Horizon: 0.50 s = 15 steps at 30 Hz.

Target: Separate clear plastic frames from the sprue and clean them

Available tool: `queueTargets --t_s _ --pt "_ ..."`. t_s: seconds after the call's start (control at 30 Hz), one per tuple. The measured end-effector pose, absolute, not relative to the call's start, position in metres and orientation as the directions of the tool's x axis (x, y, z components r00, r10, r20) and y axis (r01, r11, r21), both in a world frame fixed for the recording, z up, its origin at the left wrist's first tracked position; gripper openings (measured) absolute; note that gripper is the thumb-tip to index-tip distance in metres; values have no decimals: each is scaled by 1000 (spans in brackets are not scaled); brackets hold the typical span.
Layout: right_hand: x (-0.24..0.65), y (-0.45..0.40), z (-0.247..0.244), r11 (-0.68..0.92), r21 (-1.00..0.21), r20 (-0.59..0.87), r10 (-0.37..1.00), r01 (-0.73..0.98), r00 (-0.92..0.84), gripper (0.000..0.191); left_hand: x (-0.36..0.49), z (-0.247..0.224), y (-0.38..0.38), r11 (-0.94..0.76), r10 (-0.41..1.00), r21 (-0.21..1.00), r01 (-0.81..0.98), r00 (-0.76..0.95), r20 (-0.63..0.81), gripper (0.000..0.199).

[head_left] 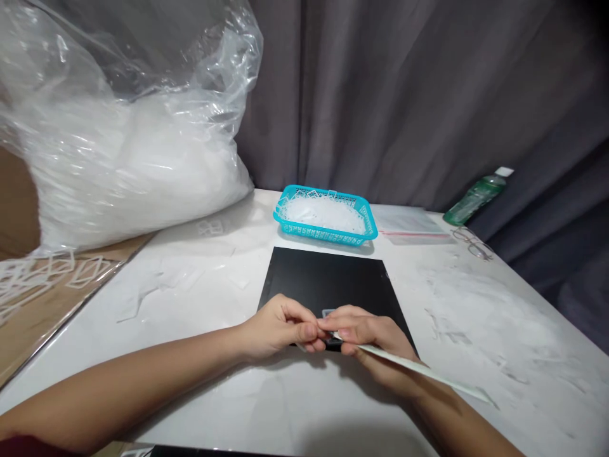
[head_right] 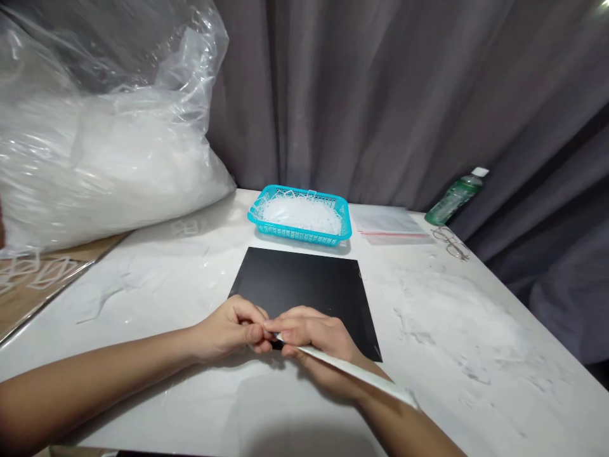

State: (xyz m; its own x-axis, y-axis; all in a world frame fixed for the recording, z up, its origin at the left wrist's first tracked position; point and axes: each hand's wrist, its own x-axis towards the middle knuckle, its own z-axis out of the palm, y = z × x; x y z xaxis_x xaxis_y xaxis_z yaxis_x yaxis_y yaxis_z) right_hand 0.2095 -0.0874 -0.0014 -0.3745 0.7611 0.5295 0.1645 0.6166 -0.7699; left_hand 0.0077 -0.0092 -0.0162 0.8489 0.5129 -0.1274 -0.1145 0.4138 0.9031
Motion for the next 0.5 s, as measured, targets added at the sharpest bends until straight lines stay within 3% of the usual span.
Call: queueTargets --t_s 0.17,0.5 --pt "206 -88 -8 690 -687 612 718 227 -331 27 9 -19 -10 446 523 886 -126 840 -144 30" --pt "204 -91 -8 622 -771 582 775 134 -246 17 8 -17 -10 439 544 891 -117 823 -160 35"
